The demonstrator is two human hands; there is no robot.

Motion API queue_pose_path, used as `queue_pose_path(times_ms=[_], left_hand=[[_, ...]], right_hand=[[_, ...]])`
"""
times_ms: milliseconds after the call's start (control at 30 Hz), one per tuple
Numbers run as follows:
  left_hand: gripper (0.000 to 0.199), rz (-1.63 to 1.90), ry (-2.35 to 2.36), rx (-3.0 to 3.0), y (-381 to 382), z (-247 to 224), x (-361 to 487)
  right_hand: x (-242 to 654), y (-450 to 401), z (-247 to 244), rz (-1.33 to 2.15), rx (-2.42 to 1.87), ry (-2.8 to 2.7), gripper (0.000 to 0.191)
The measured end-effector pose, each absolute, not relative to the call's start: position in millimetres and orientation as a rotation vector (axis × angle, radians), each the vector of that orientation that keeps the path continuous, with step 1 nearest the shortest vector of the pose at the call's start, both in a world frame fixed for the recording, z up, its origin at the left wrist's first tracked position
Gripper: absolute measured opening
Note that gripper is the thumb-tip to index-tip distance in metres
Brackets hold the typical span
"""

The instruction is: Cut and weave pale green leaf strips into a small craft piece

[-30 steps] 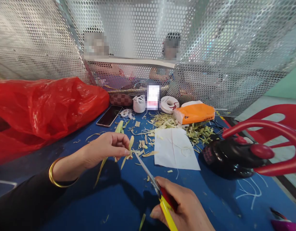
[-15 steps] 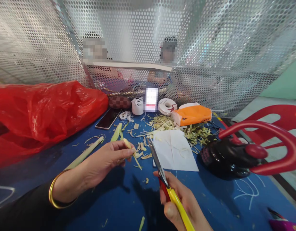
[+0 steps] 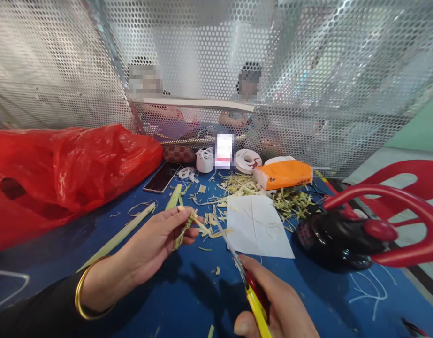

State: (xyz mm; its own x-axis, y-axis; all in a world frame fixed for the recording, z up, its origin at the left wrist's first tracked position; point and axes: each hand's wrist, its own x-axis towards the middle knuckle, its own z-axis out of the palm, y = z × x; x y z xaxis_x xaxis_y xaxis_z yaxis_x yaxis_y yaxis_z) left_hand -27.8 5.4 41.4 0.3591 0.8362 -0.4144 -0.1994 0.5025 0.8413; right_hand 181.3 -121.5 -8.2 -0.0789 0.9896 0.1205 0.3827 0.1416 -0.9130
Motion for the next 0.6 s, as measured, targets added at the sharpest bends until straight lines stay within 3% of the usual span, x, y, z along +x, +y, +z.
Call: queue_pose_path(times_ms=[100,233,600], left_hand=[[0.003,0.718,0.968,0.712,7.0,41.2,-26.7],[0.016,0.709,0.959,0.658,7.8,38.9,-26.8],[0.007,0.773,0.962,0.674,2.9,38.0,-25.9]], right_hand=[[184.8,-121.8,-15.7,0.88,-1.376,-1.723,0.071],[187.3,-124.2,-20.1,0.769,-1.426,-1.755,0.069],[183.4,-123.6,-15.9,0.694,-1.501,-1.902,0.072]])
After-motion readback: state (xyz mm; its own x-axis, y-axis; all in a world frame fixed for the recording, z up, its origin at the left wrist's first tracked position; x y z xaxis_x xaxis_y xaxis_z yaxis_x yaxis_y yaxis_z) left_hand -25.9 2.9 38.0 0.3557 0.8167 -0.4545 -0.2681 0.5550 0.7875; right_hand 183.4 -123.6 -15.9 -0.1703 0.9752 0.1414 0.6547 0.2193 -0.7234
